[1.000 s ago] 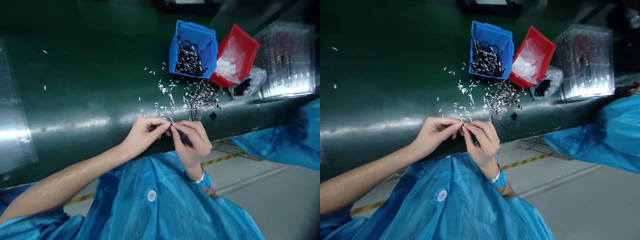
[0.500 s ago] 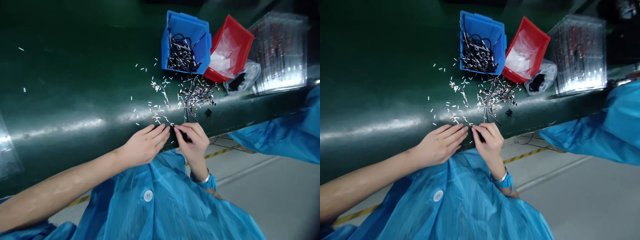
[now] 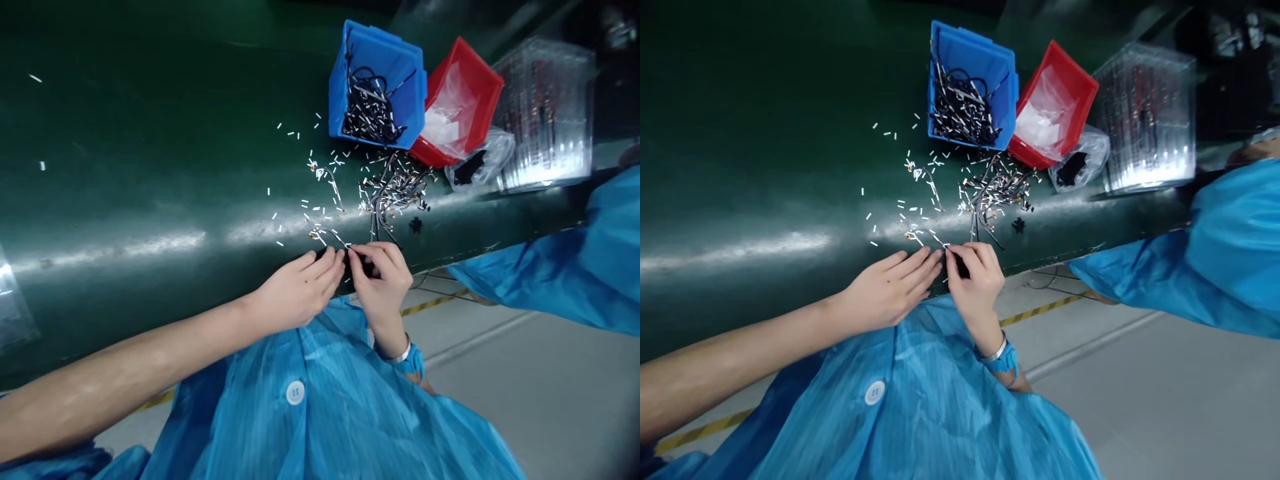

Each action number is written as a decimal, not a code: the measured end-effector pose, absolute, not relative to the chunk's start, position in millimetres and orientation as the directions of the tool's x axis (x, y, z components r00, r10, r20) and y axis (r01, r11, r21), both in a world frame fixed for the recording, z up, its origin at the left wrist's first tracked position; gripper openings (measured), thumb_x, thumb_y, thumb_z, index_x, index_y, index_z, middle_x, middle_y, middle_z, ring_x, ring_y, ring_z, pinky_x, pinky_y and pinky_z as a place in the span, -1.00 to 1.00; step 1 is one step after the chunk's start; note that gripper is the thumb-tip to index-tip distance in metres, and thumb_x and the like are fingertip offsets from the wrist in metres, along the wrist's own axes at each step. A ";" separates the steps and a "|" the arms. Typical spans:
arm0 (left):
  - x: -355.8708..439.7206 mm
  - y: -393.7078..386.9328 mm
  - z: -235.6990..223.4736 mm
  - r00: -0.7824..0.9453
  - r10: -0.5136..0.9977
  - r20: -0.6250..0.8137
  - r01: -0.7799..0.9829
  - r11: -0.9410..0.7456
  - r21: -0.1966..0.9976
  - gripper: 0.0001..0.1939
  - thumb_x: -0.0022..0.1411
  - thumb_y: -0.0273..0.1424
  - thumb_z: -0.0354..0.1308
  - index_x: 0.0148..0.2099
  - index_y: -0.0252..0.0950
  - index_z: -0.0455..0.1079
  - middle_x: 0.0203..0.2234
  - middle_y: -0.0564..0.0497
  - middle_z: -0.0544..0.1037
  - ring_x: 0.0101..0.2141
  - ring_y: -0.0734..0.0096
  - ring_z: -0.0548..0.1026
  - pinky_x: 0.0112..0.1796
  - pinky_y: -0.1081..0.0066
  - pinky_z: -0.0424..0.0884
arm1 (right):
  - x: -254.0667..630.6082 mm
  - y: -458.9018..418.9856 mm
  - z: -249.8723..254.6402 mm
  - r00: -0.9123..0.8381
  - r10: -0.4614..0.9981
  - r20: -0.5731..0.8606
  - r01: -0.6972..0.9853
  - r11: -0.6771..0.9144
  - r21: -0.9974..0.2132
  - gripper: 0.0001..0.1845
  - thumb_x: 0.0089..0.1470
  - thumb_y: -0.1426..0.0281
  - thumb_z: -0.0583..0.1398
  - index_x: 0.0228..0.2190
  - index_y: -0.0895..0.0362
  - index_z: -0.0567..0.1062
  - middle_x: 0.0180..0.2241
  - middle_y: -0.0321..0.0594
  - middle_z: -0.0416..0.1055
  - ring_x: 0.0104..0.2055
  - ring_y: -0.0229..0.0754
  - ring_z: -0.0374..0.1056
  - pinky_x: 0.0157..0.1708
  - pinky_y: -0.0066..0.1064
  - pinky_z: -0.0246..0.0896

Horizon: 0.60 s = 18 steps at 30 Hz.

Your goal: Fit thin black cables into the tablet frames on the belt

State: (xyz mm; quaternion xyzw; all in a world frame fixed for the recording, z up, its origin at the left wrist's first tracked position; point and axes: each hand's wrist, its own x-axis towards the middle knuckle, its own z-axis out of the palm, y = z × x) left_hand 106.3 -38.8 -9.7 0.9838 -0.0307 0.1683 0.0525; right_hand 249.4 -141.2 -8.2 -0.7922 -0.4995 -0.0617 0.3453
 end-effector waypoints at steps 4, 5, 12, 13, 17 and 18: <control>106.8 -39.2 -10.0 0.946 -0.042 0.322 -0.071 -0.994 0.079 -0.62 0.33 -0.44 -0.02 0.11 -0.53 0.39 0.08 -0.29 0.46 0.08 0.10 0.40 0.00 0.25 0.29 | 248.5 -145.3 -8.4 0.428 0.763 0.484 0.887 -0.251 -0.389 -0.87 0.10 0.47 0.22 -0.36 0.03 0.57 -0.42 -0.25 0.45 -0.35 -0.21 0.37 -0.36 -0.34 0.30; 106.9 -39.4 -10.0 0.944 -0.042 0.326 -0.069 -0.995 0.072 -0.62 0.33 -0.44 -0.02 0.10 -0.53 0.39 0.08 -0.29 0.46 0.08 0.10 0.40 0.00 0.25 0.29 | 247.7 -146.5 -8.5 0.416 0.767 0.489 0.895 -0.250 -0.369 -0.86 0.10 0.48 0.22 -0.35 0.03 0.58 -0.41 -0.24 0.45 -0.35 -0.20 0.36 -0.35 -0.33 0.30; 106.9 -40.1 -10.1 0.949 -0.035 0.313 -0.066 -0.994 0.089 -0.61 0.32 -0.44 -0.01 0.12 -0.55 0.37 0.08 -0.30 0.46 0.09 0.08 0.39 0.01 0.24 0.29 | 246.2 -145.2 -7.1 0.456 0.751 0.478 0.873 -0.273 -0.405 -0.88 0.11 0.45 0.21 -0.35 0.02 0.58 -0.42 -0.24 0.46 -0.35 -0.19 0.37 -0.35 -0.32 0.30; 106.9 -40.1 -10.1 0.952 -0.034 0.303 -0.065 -0.994 0.091 -0.61 0.33 -0.44 -0.02 0.12 -0.53 0.37 0.09 -0.29 0.45 0.09 0.08 0.38 0.01 0.23 0.28 | 247.9 -143.3 -6.0 0.470 0.755 0.457 0.861 -0.279 -0.426 -0.89 0.11 0.44 0.21 -0.38 0.03 0.57 -0.42 -0.24 0.46 -0.35 -0.20 0.37 -0.36 -0.33 0.30; 107.5 -40.3 -10.3 0.949 -0.031 0.313 -0.067 -0.992 0.106 -0.62 0.32 -0.45 -0.01 0.11 -0.54 0.38 0.07 -0.30 0.47 0.08 0.08 0.39 0.01 0.24 0.29 | 258.2 -136.1 2.2 0.526 0.803 0.279 0.776 -0.319 -0.544 -0.89 0.06 0.45 0.22 -0.47 0.07 0.53 -0.50 -0.30 0.41 -0.44 -0.25 0.32 -0.45 -0.38 0.23; 107.8 -40.0 -10.4 0.945 -0.030 0.325 -0.070 -0.991 0.113 -0.62 0.31 -0.46 0.00 0.10 -0.57 0.38 0.06 -0.31 0.47 0.07 0.07 0.40 0.00 0.24 0.30 | 260.8 -135.0 4.9 0.533 0.814 0.232 0.748 -0.325 -0.578 -0.89 0.05 0.46 0.22 -0.49 0.08 0.52 -0.53 -0.32 0.39 -0.47 -0.26 0.30 -0.47 -0.39 0.21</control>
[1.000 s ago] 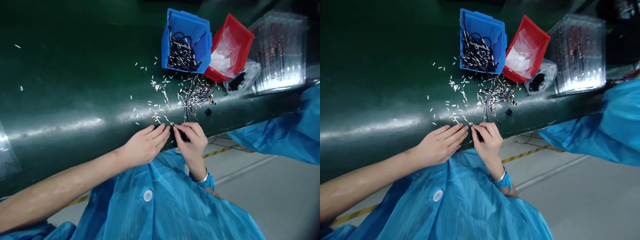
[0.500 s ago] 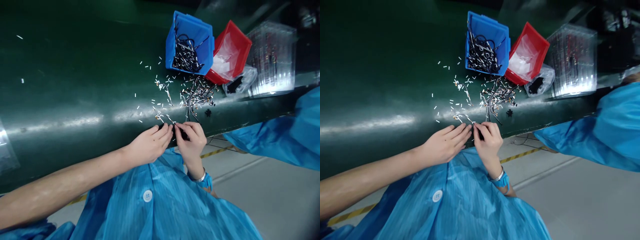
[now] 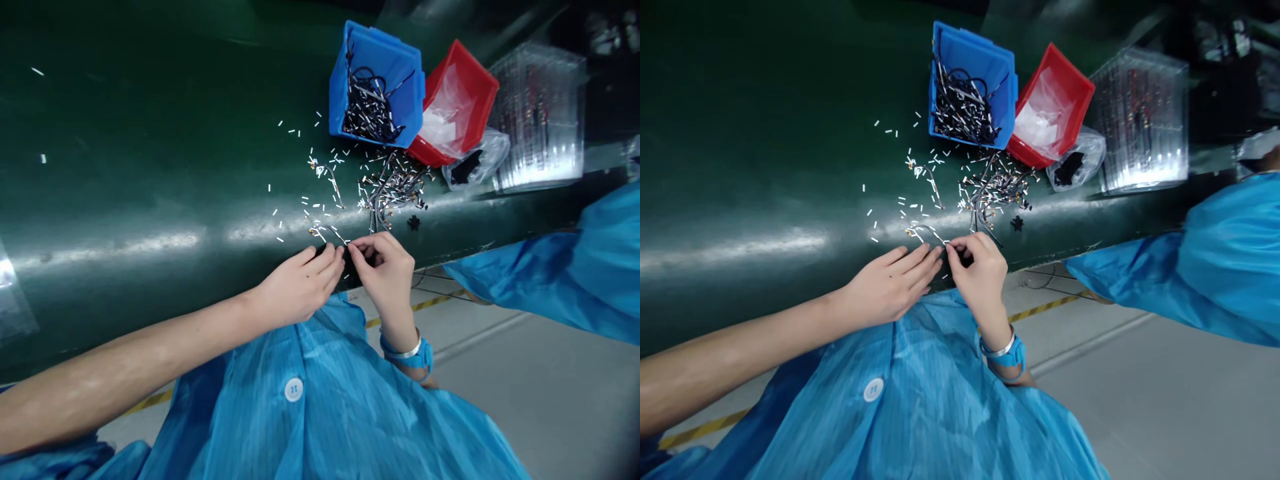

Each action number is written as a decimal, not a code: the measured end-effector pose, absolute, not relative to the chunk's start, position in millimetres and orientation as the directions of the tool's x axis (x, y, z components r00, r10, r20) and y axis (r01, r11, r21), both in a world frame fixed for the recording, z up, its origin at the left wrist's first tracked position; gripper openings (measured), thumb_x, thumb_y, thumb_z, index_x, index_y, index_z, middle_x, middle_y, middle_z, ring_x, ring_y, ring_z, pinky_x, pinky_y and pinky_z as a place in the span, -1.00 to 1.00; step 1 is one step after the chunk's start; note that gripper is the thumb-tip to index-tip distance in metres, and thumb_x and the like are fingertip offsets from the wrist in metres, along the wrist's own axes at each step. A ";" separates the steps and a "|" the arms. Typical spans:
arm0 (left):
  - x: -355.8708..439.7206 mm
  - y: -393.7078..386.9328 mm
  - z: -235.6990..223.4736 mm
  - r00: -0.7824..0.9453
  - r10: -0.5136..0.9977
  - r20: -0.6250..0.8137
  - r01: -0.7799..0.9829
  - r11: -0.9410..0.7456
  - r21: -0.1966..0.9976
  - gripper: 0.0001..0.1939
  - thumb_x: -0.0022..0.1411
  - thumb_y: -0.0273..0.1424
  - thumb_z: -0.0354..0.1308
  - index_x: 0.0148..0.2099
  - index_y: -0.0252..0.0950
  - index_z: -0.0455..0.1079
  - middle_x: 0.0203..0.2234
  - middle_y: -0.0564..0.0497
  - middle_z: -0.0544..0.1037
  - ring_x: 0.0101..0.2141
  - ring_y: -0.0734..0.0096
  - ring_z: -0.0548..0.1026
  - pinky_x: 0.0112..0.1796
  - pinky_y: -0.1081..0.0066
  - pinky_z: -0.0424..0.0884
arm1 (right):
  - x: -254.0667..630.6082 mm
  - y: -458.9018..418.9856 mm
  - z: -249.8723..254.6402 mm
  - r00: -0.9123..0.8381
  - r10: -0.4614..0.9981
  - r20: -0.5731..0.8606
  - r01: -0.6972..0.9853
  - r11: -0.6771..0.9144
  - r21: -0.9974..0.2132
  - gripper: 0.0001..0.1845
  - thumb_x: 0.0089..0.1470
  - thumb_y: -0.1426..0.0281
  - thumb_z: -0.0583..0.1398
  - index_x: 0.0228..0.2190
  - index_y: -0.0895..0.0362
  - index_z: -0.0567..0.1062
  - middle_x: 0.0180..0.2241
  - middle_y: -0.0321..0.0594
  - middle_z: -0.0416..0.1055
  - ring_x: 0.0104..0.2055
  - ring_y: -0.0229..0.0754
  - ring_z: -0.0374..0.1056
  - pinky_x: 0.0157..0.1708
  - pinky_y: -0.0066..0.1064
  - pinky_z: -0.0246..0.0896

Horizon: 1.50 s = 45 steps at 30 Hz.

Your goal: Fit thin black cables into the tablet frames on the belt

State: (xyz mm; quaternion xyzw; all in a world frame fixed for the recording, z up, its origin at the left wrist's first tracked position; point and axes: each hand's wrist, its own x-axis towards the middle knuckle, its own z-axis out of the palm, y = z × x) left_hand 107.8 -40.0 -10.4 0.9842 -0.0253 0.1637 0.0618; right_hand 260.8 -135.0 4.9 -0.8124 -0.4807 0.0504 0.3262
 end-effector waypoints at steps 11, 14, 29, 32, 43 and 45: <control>111.0 -18.8 20.4 0.907 0.399 0.139 0.005 -0.340 0.941 -0.79 0.36 -0.40 -0.02 -0.15 -0.35 0.43 -0.25 -0.11 0.54 -0.24 0.33 0.48 -0.24 0.35 0.42 | 239.2 -132.8 13.0 0.639 0.748 0.179 0.306 -0.033 -0.952 -0.92 0.04 0.34 0.27 -0.47 0.05 0.52 -0.49 -0.31 0.42 -0.43 -0.25 0.32 -0.48 -0.38 0.22; 112.6 -15.6 26.7 0.958 0.264 -0.114 0.067 0.181 0.981 -0.68 0.37 -0.27 -0.05 -0.35 -0.34 0.37 -0.55 0.07 0.39 -0.56 0.55 0.30 -0.54 0.52 0.25 | 229.1 -128.0 10.0 0.628 0.748 0.213 0.304 0.016 -0.953 -0.90 0.05 0.30 0.26 -0.47 0.03 0.52 -0.50 -0.31 0.39 -0.45 -0.25 0.30 -0.49 -0.37 0.21; 114.0 -9.3 31.0 0.948 0.245 -0.204 0.105 0.364 0.925 -0.69 0.15 -0.21 0.26 -0.47 -0.35 0.42 -0.63 0.09 0.43 -0.59 0.60 0.26 -0.52 0.54 0.19 | 237.7 -132.3 16.7 0.407 0.802 0.438 0.446 0.244 -0.861 -0.77 0.03 0.51 0.26 -0.29 -0.05 0.59 -0.39 -0.29 0.51 -0.37 -0.21 0.36 -0.38 -0.28 0.25; 114.5 -8.1 30.6 0.955 0.227 -0.191 0.098 0.364 0.926 -0.71 0.19 -0.23 0.22 -0.44 -0.36 0.44 -0.61 0.07 0.45 -0.60 0.62 0.24 -0.56 0.55 0.16 | 238.5 -132.4 17.3 0.427 0.796 0.430 0.459 0.219 -0.861 -0.81 0.03 0.50 0.27 -0.32 -0.04 0.59 -0.42 -0.30 0.50 -0.39 -0.22 0.36 -0.40 -0.28 0.25; 113.7 -8.9 27.0 0.955 0.240 -0.174 0.078 0.365 0.928 -0.72 0.26 -0.29 0.13 -0.43 -0.37 0.40 -0.58 0.06 0.46 -0.59 0.62 0.26 -0.55 0.57 0.17 | 237.0 -134.6 17.4 0.487 0.765 0.420 0.496 0.153 -0.854 -0.88 0.02 0.47 0.30 -0.35 0.01 0.57 -0.43 -0.30 0.50 -0.40 -0.23 0.37 -0.47 -0.34 0.25; 113.7 -9.3 26.9 0.952 0.262 -0.159 0.059 0.354 0.933 -0.78 0.27 -0.36 0.10 -0.39 -0.37 0.43 -0.58 0.07 0.45 -0.59 0.62 0.27 -0.55 0.58 0.18 | 236.0 -135.2 16.8 0.525 0.747 0.407 0.470 0.144 -0.871 -0.87 0.03 0.48 0.29 -0.33 0.02 0.56 -0.43 -0.30 0.49 -0.40 -0.24 0.36 -0.49 -0.36 0.24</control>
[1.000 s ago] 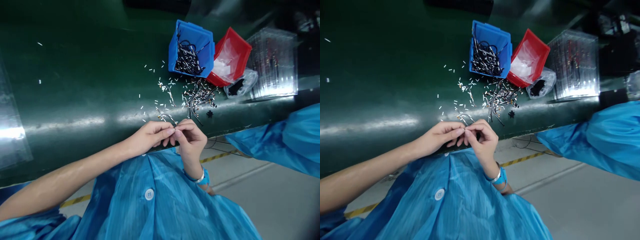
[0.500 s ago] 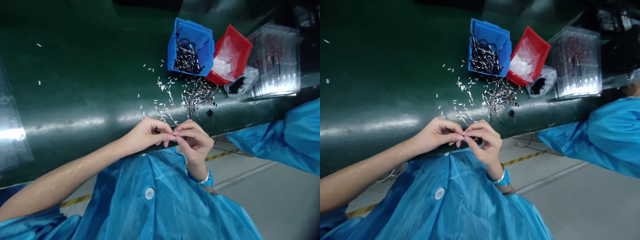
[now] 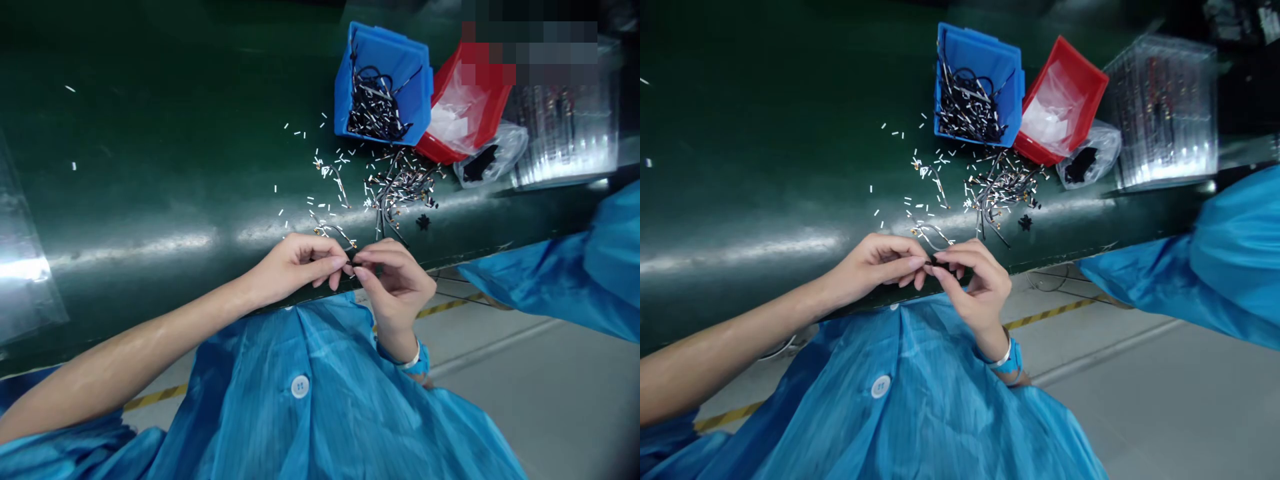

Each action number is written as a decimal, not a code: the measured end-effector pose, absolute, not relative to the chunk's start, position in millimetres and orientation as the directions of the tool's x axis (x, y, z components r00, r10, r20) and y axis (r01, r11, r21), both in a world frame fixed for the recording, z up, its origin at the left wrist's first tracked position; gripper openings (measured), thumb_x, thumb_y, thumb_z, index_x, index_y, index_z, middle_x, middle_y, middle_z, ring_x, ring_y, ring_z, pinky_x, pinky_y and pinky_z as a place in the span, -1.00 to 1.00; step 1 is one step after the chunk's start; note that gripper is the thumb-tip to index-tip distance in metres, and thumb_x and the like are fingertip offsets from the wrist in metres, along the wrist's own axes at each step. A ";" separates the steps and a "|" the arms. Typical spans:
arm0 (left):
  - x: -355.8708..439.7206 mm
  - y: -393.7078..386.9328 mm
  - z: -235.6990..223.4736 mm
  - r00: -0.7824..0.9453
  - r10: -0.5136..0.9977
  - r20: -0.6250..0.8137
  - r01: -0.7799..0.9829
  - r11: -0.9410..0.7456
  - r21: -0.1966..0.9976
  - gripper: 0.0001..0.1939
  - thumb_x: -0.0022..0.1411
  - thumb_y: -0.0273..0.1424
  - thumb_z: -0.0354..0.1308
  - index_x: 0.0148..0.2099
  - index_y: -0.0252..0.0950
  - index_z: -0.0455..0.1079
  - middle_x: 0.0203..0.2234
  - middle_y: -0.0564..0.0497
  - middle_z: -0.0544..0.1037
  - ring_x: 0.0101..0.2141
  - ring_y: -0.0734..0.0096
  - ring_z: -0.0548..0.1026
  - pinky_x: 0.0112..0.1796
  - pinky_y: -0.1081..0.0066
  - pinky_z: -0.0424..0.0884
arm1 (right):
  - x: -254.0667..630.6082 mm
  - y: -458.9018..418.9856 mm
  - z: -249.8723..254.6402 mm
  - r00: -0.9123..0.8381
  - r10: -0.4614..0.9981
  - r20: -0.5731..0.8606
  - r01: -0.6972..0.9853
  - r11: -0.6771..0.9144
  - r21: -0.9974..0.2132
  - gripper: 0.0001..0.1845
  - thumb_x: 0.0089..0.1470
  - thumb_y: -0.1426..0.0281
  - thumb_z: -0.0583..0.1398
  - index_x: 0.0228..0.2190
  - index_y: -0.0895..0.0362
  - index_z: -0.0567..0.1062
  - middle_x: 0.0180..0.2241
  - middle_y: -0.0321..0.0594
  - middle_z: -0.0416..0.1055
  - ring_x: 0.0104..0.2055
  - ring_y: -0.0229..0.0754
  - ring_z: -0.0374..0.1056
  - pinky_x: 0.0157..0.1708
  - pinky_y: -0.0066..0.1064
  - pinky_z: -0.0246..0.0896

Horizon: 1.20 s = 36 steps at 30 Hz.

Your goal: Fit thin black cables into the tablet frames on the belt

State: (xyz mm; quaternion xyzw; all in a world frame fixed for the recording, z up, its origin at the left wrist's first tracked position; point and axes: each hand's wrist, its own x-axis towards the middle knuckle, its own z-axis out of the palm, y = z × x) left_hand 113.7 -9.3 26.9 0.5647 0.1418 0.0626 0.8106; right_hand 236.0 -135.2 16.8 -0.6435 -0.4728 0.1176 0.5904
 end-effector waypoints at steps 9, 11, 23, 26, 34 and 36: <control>112.1 -16.6 26.1 0.884 0.466 0.038 -0.035 -0.015 0.999 -0.83 0.27 -0.45 0.13 -0.32 -0.36 0.53 -0.51 0.02 0.54 -0.50 0.54 0.41 -0.50 0.54 0.27 | 224.9 -135.6 19.8 0.502 0.661 0.558 0.721 0.037 -0.692 -0.79 0.00 0.58 0.29 -0.33 0.04 0.54 -0.38 -0.30 0.47 -0.36 -0.25 0.37 -0.45 -0.37 0.29; 111.3 -19.2 23.6 0.860 0.496 0.116 -0.063 -0.123 0.990 -0.83 0.28 -0.46 0.13 -0.31 -0.36 0.54 -0.49 0.00 0.55 -0.47 0.51 0.45 -0.47 0.53 0.31 | 224.5 -135.5 20.2 0.448 0.662 0.601 0.792 0.018 -0.610 -0.75 0.01 0.60 0.28 -0.29 0.03 0.54 -0.37 -0.30 0.48 -0.34 -0.25 0.39 -0.40 -0.34 0.32; 110.3 -27.5 7.2 0.838 0.353 0.416 -0.077 -0.678 0.731 -0.76 0.32 -0.56 0.00 -0.08 -0.46 0.47 -0.29 -0.13 0.60 -0.28 0.33 0.54 -0.26 0.38 0.48 | 234.2 -141.3 11.4 0.506 0.655 0.561 0.785 -0.081 -0.614 -0.84 0.04 0.54 0.28 -0.33 0.03 0.55 -0.38 -0.31 0.48 -0.35 -0.24 0.41 -0.43 -0.35 0.35; 107.8 -32.7 0.1 0.868 0.172 0.466 -0.064 -0.892 0.448 -0.70 0.30 -0.55 -0.02 0.00 -0.51 0.44 -0.08 -0.21 0.57 -0.07 0.15 0.50 -0.15 0.26 0.45 | 245.9 -143.7 6.2 0.548 0.655 0.521 0.786 -0.190 -0.588 -0.91 0.08 0.48 0.26 -0.35 0.06 0.57 -0.39 -0.28 0.48 -0.36 -0.25 0.41 -0.45 -0.37 0.34; 106.8 -45.3 -13.9 0.927 0.025 0.374 -0.053 -0.979 0.198 -0.61 0.24 -0.46 0.04 0.07 -0.52 0.42 0.07 -0.22 0.48 0.09 0.12 0.41 0.02 0.24 0.31 | 250.7 -142.5 -6.1 0.405 0.742 0.535 0.899 -0.217 -0.381 -0.92 0.11 0.47 0.24 -0.36 0.11 0.58 -0.42 -0.23 0.48 -0.36 -0.23 0.39 -0.38 -0.36 0.35; 107.2 -45.3 -14.1 0.927 0.025 0.373 -0.054 -0.979 0.199 -0.61 0.23 -0.45 0.05 0.07 -0.54 0.41 0.07 -0.24 0.48 0.09 0.11 0.40 0.03 0.25 0.31 | 249.3 -141.0 -8.3 0.391 0.741 0.546 0.908 -0.214 -0.360 -0.92 0.10 0.47 0.25 -0.36 0.11 0.58 -0.43 -0.23 0.47 -0.37 -0.22 0.37 -0.37 -0.36 0.34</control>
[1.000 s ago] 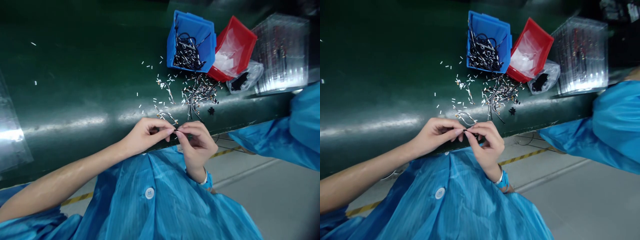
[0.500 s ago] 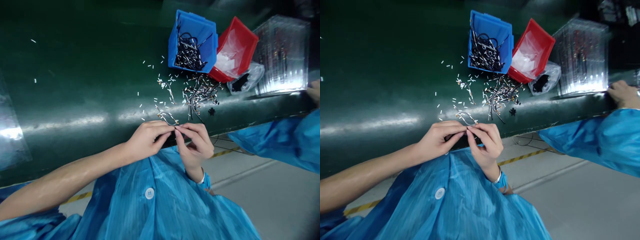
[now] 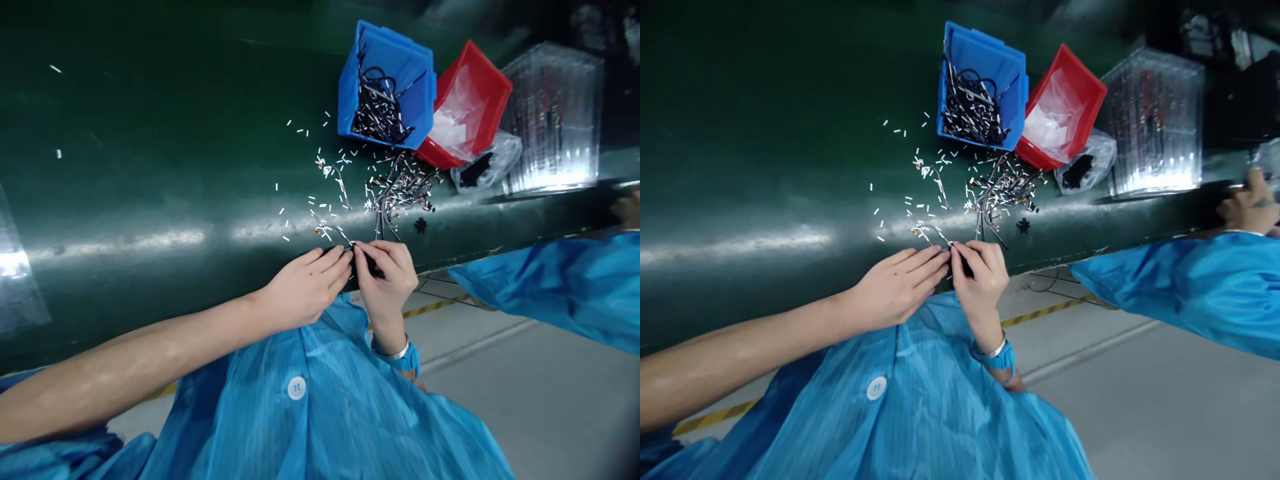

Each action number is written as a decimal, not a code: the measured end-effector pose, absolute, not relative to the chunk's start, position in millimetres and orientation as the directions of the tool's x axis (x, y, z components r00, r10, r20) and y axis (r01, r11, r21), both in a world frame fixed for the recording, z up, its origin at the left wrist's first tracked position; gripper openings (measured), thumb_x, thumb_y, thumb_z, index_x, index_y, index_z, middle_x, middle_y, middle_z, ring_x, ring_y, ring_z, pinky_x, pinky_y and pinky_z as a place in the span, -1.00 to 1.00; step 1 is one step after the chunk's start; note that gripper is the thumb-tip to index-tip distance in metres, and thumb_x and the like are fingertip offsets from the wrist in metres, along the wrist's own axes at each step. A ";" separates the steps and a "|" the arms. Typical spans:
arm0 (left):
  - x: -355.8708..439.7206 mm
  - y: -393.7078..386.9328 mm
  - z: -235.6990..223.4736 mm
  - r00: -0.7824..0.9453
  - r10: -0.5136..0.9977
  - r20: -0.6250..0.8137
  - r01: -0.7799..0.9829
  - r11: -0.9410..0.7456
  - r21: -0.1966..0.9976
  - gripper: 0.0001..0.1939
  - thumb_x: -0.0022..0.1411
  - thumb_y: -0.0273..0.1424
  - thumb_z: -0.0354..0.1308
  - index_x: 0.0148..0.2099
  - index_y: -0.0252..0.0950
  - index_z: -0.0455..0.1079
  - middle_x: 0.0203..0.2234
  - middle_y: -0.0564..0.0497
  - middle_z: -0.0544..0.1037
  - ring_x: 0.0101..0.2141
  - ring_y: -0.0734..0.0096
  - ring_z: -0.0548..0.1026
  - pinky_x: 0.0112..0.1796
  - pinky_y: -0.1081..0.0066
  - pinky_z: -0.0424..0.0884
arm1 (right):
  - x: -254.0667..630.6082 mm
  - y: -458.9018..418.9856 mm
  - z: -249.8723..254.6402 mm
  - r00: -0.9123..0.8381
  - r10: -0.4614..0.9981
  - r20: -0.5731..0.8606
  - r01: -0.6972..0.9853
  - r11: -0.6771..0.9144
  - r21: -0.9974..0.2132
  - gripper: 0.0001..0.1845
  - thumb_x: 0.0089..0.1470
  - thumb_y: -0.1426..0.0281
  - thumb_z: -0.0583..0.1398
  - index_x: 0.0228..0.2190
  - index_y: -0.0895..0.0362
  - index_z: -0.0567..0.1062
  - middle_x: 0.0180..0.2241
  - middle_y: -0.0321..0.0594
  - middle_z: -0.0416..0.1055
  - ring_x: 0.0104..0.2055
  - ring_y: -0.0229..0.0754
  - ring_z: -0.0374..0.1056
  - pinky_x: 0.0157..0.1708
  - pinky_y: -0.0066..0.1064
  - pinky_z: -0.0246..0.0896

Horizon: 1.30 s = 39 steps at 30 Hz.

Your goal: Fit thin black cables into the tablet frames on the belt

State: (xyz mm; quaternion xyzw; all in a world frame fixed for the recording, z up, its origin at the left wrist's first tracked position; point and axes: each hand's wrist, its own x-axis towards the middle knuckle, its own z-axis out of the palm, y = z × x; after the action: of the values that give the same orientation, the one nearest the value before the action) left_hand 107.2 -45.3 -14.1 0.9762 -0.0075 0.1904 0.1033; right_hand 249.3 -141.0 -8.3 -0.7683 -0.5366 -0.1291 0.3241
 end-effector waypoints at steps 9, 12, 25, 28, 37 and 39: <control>106.9 -44.8 -10.7 0.952 0.014 0.304 -0.053 -0.976 0.212 -0.52 0.16 -0.48 0.07 0.12 -0.59 0.35 0.12 -0.31 0.42 0.13 0.07 0.37 0.08 0.24 0.30 | 248.4 -137.6 -11.9 0.369 0.733 0.572 0.925 -0.228 -0.304 -0.90 0.11 0.48 0.24 -0.35 0.09 0.58 -0.43 -0.24 0.46 -0.37 -0.23 0.35 -0.38 -0.36 0.31; 107.2 -44.8 -9.5 0.955 0.018 0.295 -0.051 -0.973 0.225 -0.51 0.15 -0.49 0.07 0.12 -0.59 0.35 0.12 -0.31 0.42 0.14 0.07 0.37 0.08 0.23 0.30 | 247.6 -139.4 -11.1 0.357 0.740 0.570 0.931 -0.231 -0.284 -0.90 0.11 0.48 0.23 -0.35 0.09 0.58 -0.43 -0.23 0.46 -0.37 -0.22 0.34 -0.38 -0.37 0.30; 108.7 -44.5 -11.5 0.966 0.036 0.257 -0.037 -0.961 0.273 -0.55 0.23 -0.46 0.04 0.14 -0.56 0.34 0.14 -0.31 0.40 0.16 0.11 0.35 0.09 0.24 0.29 | 238.6 -148.6 1.6 0.269 0.877 0.398 0.957 -0.290 -0.009 -0.68 0.16 0.52 0.09 -0.12 0.11 0.56 -0.32 -0.11 0.47 -0.28 -0.10 0.25 -0.40 -0.29 0.19; 109.4 -43.7 -9.8 0.969 0.043 0.242 -0.022 -0.965 0.261 -0.56 0.23 -0.47 0.03 0.13 -0.53 0.35 0.13 -0.29 0.41 0.16 0.13 0.35 0.08 0.25 0.29 | 242.3 -151.5 6.8 0.210 0.916 0.342 0.967 -0.246 0.065 -0.67 0.13 0.54 0.08 -0.13 0.15 0.56 -0.30 -0.08 0.48 -0.27 -0.07 0.23 -0.41 -0.27 0.19; 110.8 -43.4 -10.0 0.974 0.045 0.223 -0.028 -0.949 0.314 -0.56 0.22 -0.49 0.04 0.14 -0.52 0.35 0.16 -0.29 0.37 0.17 0.12 0.32 0.09 0.24 0.27 | 241.3 -155.0 7.5 0.180 0.919 0.351 0.970 -0.224 0.089 -0.68 0.14 0.51 0.10 -0.10 0.11 0.54 -0.26 -0.11 0.49 -0.26 -0.09 0.26 -0.37 -0.29 0.21; 111.0 -43.0 -10.4 0.973 0.051 0.227 -0.022 -0.952 0.305 -0.58 0.26 -0.47 0.02 0.13 -0.51 0.36 0.16 -0.28 0.39 0.16 0.13 0.34 0.09 0.25 0.27 | 243.0 -153.1 11.1 0.146 0.941 0.305 0.970 -0.197 0.141 -0.69 0.15 0.51 0.09 -0.12 0.14 0.55 -0.27 -0.09 0.50 -0.25 -0.08 0.27 -0.42 -0.29 0.17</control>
State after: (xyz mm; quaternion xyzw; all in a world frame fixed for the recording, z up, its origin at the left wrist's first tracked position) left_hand 111.0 -43.0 -10.4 0.9810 0.0073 0.1170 0.1548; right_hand 243.0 -153.1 11.1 -0.7557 -0.6323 -0.1648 0.0443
